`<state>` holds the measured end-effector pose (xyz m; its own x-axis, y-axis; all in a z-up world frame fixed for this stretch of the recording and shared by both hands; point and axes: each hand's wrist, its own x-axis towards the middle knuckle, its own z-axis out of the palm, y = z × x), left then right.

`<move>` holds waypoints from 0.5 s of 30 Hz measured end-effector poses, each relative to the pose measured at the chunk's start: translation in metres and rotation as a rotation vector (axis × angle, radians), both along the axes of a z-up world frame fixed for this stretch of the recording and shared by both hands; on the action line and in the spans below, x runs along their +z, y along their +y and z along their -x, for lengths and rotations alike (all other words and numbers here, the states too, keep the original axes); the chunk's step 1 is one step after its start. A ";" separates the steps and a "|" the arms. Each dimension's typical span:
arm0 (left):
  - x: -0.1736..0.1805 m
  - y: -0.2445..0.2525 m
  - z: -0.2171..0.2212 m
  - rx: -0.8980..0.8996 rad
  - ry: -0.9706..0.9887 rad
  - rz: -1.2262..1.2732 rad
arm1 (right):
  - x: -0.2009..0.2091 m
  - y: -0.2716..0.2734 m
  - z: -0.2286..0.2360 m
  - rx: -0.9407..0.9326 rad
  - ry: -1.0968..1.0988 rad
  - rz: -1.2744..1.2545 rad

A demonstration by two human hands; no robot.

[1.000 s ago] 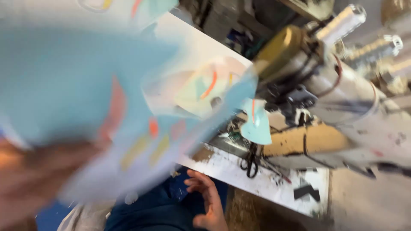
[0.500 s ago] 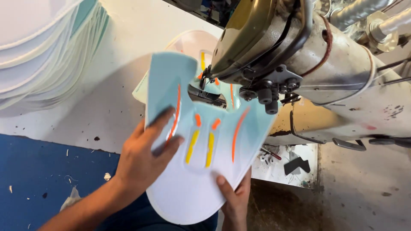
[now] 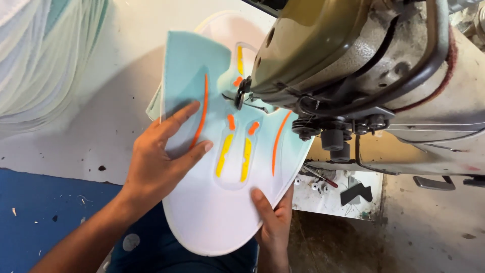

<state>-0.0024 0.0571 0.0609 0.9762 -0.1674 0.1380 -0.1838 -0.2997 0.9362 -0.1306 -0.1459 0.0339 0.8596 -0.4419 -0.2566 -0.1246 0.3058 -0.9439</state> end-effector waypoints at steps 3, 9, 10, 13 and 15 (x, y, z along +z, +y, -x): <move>-0.004 -0.004 -0.012 -0.005 -0.032 0.020 | -0.002 0.000 -0.013 -0.012 -0.026 -0.022; -0.008 -0.009 -0.030 -0.006 -0.021 0.030 | -0.007 -0.003 -0.033 0.015 -0.096 -0.016; -0.009 -0.011 -0.032 0.002 -0.020 0.031 | -0.010 -0.006 -0.036 0.006 -0.117 -0.028; -0.014 -0.016 -0.039 0.010 -0.045 0.058 | -0.016 -0.011 -0.042 -0.002 -0.152 -0.029; -0.015 -0.015 -0.043 0.020 -0.072 0.075 | -0.020 -0.013 -0.045 0.009 -0.167 -0.029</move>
<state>0.0403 0.0424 0.0457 0.9662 -0.1350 0.2195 -0.2463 -0.2337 0.9406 -0.0852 -0.1590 0.0143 0.8951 -0.4287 -0.1226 0.0302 0.3325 -0.9426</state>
